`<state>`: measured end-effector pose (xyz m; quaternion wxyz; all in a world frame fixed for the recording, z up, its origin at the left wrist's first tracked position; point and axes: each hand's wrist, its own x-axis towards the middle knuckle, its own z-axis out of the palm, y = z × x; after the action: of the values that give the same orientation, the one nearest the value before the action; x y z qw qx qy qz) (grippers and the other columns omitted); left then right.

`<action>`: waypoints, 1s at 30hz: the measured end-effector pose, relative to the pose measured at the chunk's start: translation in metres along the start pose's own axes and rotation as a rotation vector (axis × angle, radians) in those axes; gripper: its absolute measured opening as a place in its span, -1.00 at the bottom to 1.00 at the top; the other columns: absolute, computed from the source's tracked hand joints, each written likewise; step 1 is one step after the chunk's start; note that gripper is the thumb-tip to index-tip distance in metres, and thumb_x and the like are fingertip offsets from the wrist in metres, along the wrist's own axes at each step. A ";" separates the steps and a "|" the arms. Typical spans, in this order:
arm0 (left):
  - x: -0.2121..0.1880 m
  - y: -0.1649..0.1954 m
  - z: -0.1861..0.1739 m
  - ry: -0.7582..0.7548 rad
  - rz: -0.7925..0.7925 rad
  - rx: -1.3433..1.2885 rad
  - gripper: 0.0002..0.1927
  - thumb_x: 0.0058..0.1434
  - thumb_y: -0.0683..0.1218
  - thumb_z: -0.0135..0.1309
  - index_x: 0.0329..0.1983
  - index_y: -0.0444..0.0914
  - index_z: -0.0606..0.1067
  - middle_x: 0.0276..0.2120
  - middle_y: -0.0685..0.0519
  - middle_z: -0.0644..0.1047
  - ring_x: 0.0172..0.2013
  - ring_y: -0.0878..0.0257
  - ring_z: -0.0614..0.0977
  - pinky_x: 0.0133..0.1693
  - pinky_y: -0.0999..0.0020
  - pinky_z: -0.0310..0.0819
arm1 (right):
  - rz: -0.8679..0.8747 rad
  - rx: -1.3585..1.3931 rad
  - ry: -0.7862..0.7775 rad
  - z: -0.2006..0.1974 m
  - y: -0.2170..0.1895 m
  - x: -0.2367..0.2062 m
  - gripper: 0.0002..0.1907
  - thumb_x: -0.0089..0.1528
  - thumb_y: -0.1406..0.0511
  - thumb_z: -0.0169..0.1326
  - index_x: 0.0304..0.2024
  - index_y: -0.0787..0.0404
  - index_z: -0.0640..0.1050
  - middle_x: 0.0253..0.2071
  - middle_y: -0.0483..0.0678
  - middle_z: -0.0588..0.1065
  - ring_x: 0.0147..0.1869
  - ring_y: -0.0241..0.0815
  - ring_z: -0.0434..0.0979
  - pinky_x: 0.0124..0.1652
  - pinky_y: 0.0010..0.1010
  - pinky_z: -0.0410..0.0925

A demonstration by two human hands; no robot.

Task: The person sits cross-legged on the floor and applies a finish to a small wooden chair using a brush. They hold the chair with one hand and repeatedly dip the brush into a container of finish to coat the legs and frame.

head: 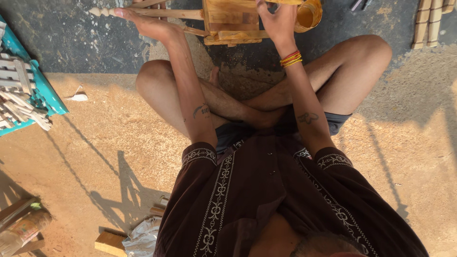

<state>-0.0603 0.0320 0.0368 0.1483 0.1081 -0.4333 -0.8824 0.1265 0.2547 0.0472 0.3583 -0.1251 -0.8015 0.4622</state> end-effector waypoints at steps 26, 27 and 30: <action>-0.042 0.075 -0.034 -0.290 -0.355 0.409 -0.30 0.25 0.41 -0.10 -0.01 -0.28 0.57 -0.20 -0.11 0.65 -0.19 0.11 0.73 -0.15 0.11 0.71 | 0.197 0.025 0.352 -0.136 0.080 -0.046 -0.54 0.58 0.13 -0.11 0.11 0.45 0.54 -0.16 0.09 0.64 -0.17 -0.24 0.69 -0.35 -0.51 0.46; -0.040 0.082 -0.033 -0.353 -0.362 0.475 -0.28 0.25 0.42 -0.10 0.00 -0.27 0.59 -0.22 -0.12 0.67 -0.22 0.10 0.76 -0.17 0.12 0.75 | 0.194 0.042 0.361 -0.133 0.080 -0.043 -0.54 0.57 0.13 -0.11 0.12 0.45 0.53 -0.16 0.09 0.65 -0.18 -0.24 0.67 -0.35 -0.50 0.47; -0.023 0.091 -0.026 -0.425 -0.382 0.589 -0.25 0.22 0.42 -0.04 -0.08 -0.35 0.62 -0.23 -0.17 0.68 -0.27 0.05 0.79 -0.28 0.07 0.82 | 0.195 0.039 0.395 -0.130 0.088 -0.041 -0.56 0.59 0.13 -0.08 0.09 0.44 0.52 -0.22 0.07 0.63 -0.30 -0.27 0.59 -0.39 -0.52 0.41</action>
<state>-0.0154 -0.0321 0.0948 -0.1481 0.0398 -0.6605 -0.7350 0.2339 0.3650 -0.0033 0.4643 -0.2830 -0.6907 0.4767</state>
